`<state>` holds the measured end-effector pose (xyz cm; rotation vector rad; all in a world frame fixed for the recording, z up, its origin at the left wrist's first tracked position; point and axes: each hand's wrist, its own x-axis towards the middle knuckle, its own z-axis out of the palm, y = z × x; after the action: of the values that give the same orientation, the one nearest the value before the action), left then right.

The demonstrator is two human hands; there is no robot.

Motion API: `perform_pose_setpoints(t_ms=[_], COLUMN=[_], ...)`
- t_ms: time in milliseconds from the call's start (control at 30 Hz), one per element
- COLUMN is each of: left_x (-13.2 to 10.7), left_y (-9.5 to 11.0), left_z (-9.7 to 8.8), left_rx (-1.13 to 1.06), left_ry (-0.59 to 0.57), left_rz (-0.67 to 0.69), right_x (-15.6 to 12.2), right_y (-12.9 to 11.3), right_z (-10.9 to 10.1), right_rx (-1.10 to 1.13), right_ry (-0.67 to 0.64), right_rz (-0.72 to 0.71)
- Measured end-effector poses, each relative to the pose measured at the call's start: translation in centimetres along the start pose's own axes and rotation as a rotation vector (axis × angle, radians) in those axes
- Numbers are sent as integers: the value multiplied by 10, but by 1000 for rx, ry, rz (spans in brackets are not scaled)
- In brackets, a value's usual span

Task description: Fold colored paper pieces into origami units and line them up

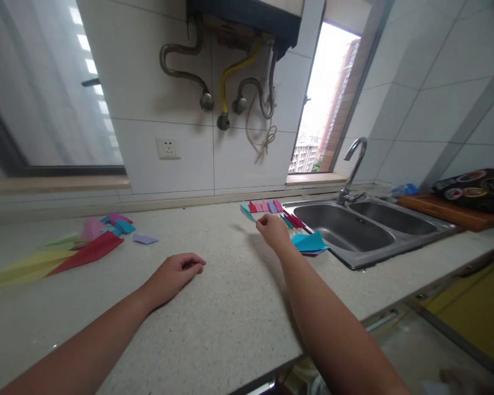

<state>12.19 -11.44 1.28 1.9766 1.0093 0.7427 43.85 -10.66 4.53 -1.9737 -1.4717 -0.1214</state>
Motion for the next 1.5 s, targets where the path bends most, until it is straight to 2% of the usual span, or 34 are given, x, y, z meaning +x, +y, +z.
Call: perform_pose_setpoints(t_ms=[167, 367, 833, 1500], left_x=[1, 1, 2, 1], left_y=[0, -1, -2, 1], left_z=[1, 1, 0, 0], left_rx=[3, 9, 37, 40], left_ry=[-21, -35, -64, -64], left_rz=[-10, -5, -16, -17], right_x=[9, 12, 20, 21], right_y=[27, 39, 48, 45], right_z=[-9, -6, 0, 3], right_rx=[-204, -369, -389, -395], right_ry=[-42, -76, -114, -101], right_rz=[188, 221, 333, 335])
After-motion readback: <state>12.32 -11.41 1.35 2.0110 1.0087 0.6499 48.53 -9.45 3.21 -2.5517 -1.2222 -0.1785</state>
